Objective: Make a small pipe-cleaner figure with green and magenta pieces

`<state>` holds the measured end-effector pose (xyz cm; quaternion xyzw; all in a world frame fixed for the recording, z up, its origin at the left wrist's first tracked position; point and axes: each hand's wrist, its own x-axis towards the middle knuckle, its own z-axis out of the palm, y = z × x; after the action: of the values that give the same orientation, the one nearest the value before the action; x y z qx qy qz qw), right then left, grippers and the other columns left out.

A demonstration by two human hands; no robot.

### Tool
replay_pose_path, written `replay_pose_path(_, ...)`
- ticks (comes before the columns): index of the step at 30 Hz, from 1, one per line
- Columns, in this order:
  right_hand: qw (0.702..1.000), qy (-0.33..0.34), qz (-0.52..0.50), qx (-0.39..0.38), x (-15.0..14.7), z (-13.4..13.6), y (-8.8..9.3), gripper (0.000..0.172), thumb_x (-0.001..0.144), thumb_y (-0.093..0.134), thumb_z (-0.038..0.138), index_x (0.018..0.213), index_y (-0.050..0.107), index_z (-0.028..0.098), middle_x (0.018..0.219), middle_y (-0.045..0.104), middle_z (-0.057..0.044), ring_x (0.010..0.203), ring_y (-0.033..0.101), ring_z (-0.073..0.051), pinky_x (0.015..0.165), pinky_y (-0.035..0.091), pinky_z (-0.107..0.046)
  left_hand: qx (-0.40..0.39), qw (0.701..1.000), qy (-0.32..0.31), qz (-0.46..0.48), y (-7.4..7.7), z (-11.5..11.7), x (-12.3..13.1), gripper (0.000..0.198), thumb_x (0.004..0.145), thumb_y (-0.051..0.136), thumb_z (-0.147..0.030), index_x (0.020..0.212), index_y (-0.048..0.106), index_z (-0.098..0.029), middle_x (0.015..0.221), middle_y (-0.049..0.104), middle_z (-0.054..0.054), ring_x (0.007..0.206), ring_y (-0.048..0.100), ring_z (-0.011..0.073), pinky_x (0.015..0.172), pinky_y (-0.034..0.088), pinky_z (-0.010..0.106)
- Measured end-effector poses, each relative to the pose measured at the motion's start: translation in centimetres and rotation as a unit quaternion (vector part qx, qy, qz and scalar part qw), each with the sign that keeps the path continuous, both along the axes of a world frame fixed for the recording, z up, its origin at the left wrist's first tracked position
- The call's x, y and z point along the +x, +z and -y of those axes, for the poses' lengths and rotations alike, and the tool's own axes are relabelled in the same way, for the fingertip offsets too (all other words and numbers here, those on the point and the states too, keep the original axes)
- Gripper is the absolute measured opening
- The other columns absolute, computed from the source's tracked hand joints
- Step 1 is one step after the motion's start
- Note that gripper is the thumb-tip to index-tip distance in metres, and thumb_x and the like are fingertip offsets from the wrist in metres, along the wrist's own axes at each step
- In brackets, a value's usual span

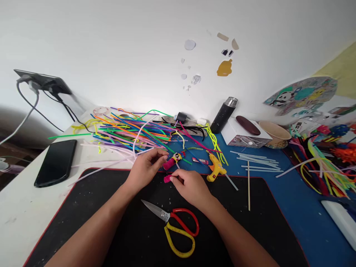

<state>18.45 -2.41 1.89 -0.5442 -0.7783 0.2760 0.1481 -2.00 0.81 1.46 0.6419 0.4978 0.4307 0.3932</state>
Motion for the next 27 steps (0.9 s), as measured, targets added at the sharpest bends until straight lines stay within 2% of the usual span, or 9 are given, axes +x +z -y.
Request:
replay_pose_path(5, 0.995, 0.022, 0.092, -0.013, -1.6, 0.4, 0.4, 0.018, 0.103, 0.064, 0.031, 0.1, 0.08, 0.026, 0.087, 0.083, -0.001, 0.081, 0.075, -0.021, 0.063, 0.033, -0.03, 0.016, 1.0, -0.005, 0.011, -0.5, 0.0, 0.2, 0.025, 0.099, 0.063, -0.042, 0.101, 0.076, -0.021, 0.094, 0.079, 0.004, 0.083, 0.072, 0.0212, 0.075, 0.054, 0.03)
replay_pose_path(11, 0.986, 0.029, 0.161, 0.0, -2.1, 0.3, 0.2, 0.023, 0.105, 0.061, 0.035, 0.096, 0.079, 0.024, 0.091, 0.083, -0.004, 0.083, 0.076, -0.023, 0.062, 0.031, -0.032, 0.034, 0.999, -0.01, 0.001, -0.8, -0.1, 0.1, 0.023, 0.101, 0.062, -0.04, 0.103, 0.076, -0.022, 0.097, 0.08, 0.003, 0.087, 0.073, 0.0207, 0.078, 0.053, 0.029)
replay_pose_path(15, 0.99, 0.03, 0.134, 0.003, -1.5, 0.2, 0.2, 0.021, 0.105, 0.063, 0.036, 0.096, 0.079, 0.024, 0.086, 0.082, -0.003, 0.08, 0.075, -0.022, 0.063, 0.032, -0.031, 0.046, 0.999, -0.003, 0.006, -0.5, -0.1, 0.0, 0.021, 0.101, 0.062, -0.039, 0.1, 0.075, -0.022, 0.091, 0.078, 0.001, 0.082, 0.072, 0.0194, 0.076, 0.052, 0.028)
replay_pose_path(19, 0.997, 0.029, 0.071, -0.015, -1.0, 0.4, 0.4, 0.017, 0.103, 0.068, 0.033, 0.116, 0.077, 0.026, 0.084, 0.081, 0.001, 0.075, 0.073, -0.019, 0.064, 0.036, -0.028, 0.048, 0.999, 0.006, 0.017, -0.3, 0.1, -0.1, 0.02, 0.1, 0.063, -0.038, 0.099, 0.074, -0.021, 0.088, 0.077, 0.001, 0.08, 0.071, 0.0187, 0.073, 0.052, 0.027)
replay_pose_path(23, 0.996, 0.044, 0.08, -0.008, -1.2, 0.8, 0.2, 0.032, 0.1, 0.073, 0.032, 0.131, 0.073, 0.027, 0.092, 0.082, -0.001, 0.081, 0.076, -0.021, 0.067, 0.039, -0.029, 0.052, 0.999, 0.003, 0.005, -0.4, 0.2, 0.0, 0.02, 0.101, 0.062, -0.037, 0.1, 0.075, -0.022, 0.089, 0.078, 0.001, 0.079, 0.072, 0.0186, 0.071, 0.052, 0.027)
replay_pose_path(27, 0.991, 0.067, 0.114, 0.01, -1.7, 0.8, -0.2, 0.033, 0.102, 0.07, 0.033, 0.134, 0.071, 0.026, 0.106, 0.084, -0.004, 0.092, 0.079, -0.025, 0.071, 0.043, -0.031, 0.053, 0.999, 0.0, -0.005, -0.7, 0.1, 0.1, 0.021, 0.102, 0.061, -0.037, 0.1, 0.075, -0.022, 0.092, 0.079, 0.002, 0.082, 0.072, 0.0194, 0.072, 0.052, 0.028)
